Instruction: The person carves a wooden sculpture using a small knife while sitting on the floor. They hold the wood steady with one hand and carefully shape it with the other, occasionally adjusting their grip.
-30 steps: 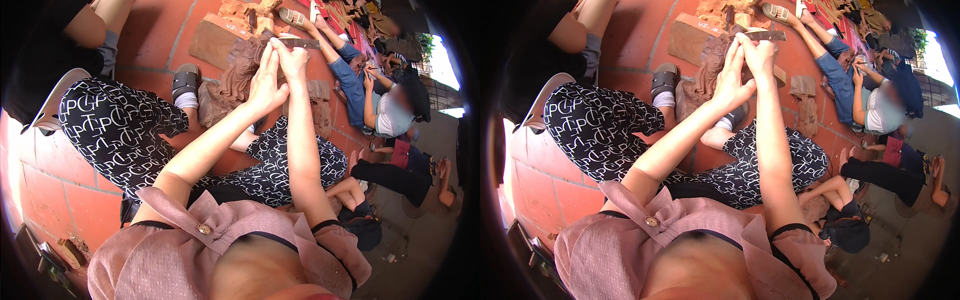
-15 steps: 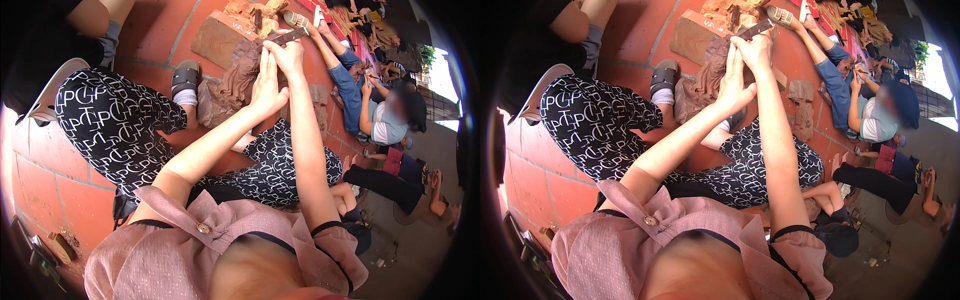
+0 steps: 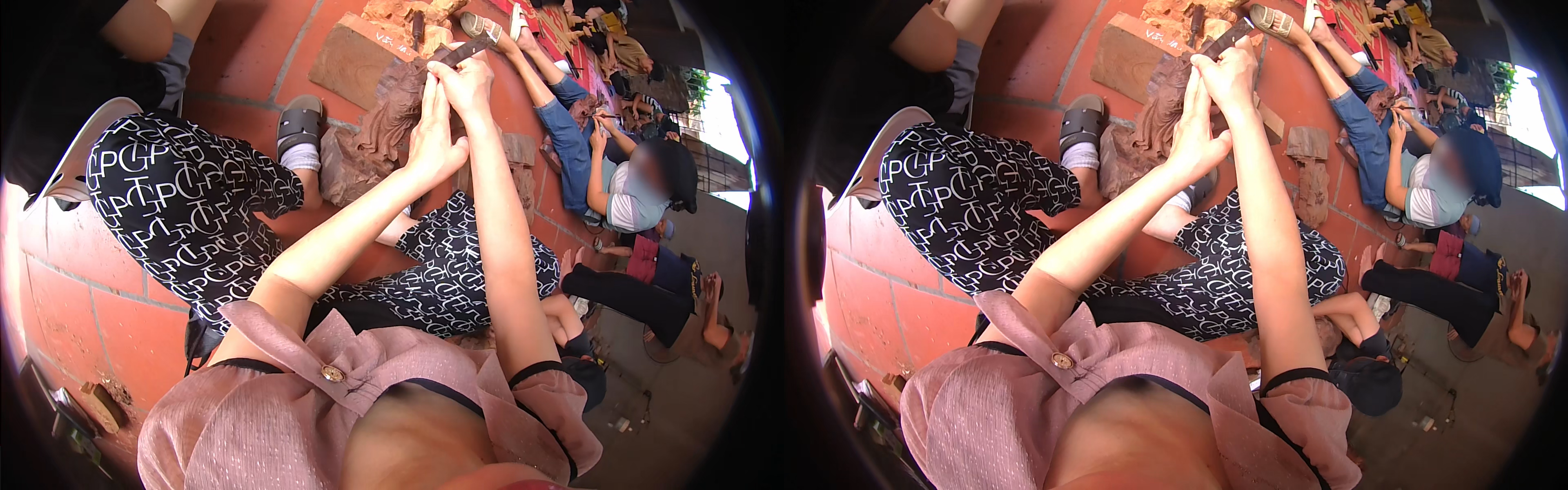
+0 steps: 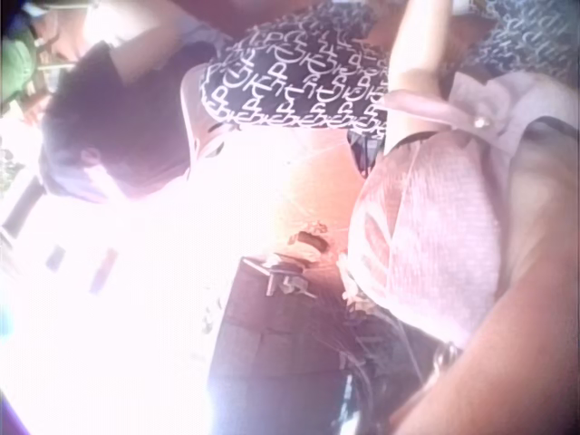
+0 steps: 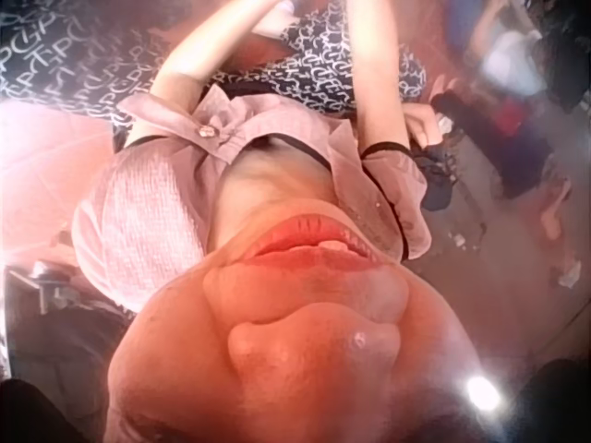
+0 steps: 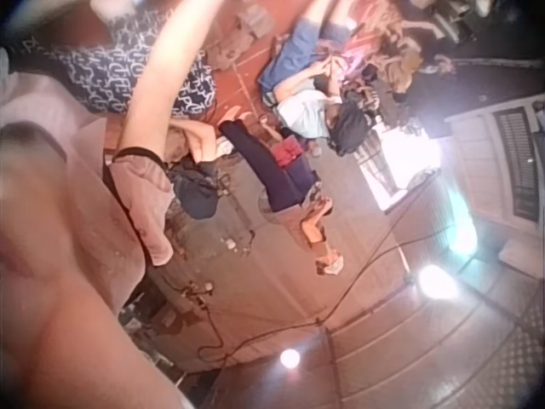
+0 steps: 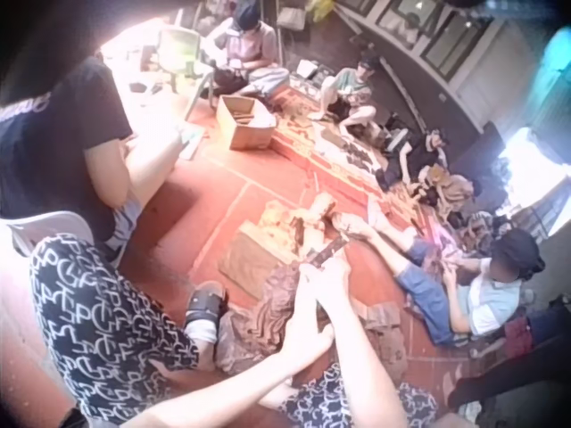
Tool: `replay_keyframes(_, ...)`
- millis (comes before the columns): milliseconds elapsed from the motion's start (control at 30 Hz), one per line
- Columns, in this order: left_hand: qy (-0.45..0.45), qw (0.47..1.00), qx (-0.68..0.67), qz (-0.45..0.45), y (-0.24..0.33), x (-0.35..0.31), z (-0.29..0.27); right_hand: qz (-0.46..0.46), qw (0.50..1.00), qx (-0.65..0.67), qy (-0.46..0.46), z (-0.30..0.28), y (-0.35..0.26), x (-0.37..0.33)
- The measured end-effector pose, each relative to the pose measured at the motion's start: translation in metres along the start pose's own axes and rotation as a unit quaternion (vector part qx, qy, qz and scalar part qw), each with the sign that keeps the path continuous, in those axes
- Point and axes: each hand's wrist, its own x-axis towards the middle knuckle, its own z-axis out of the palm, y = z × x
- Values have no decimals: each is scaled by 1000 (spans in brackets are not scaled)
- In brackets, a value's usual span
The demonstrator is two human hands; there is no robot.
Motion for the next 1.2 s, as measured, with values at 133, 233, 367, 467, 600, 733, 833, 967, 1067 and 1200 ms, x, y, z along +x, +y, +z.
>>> replay_keyframes(133,-3,1000,2,-6,4,-3,-3,15,997,75,-1,-1,-1,-5)
replay_keyframes(233,-30,997,-56,-50,6,-4,-5,-11,1000,3,10,-1,0,-2)
replay_keyframes(367,-15,999,-45,-18,4,-2,-4,-19,999,25,6,0,0,-1)
replay_keyframes(467,-4,1000,-20,3,3,-5,-4,-16,999,50,12,1,0,-6)
replay_keyframes(600,-17,997,-69,-22,4,-1,-5,-23,1000,-1,19,0,-7,-2)
replay_keyframes(733,-15,1000,-17,-7,1,-3,-5,8,999,39,12,-2,-2,-5)
replay_keyframes(833,-17,999,-24,-18,4,-5,-5,-33,999,16,26,-4,-7,-4)
replay_keyframes(967,-27,999,8,-32,2,-5,-5,-4,999,7,31,-3,0,0)
replay_keyframes(1067,-43,996,45,-65,-8,-11,-7,83,981,175,15,-11,4,4)
replay_keyframes(1200,-55,987,66,-133,-8,-16,-21,95,961,260,30,-26,-13,-9)
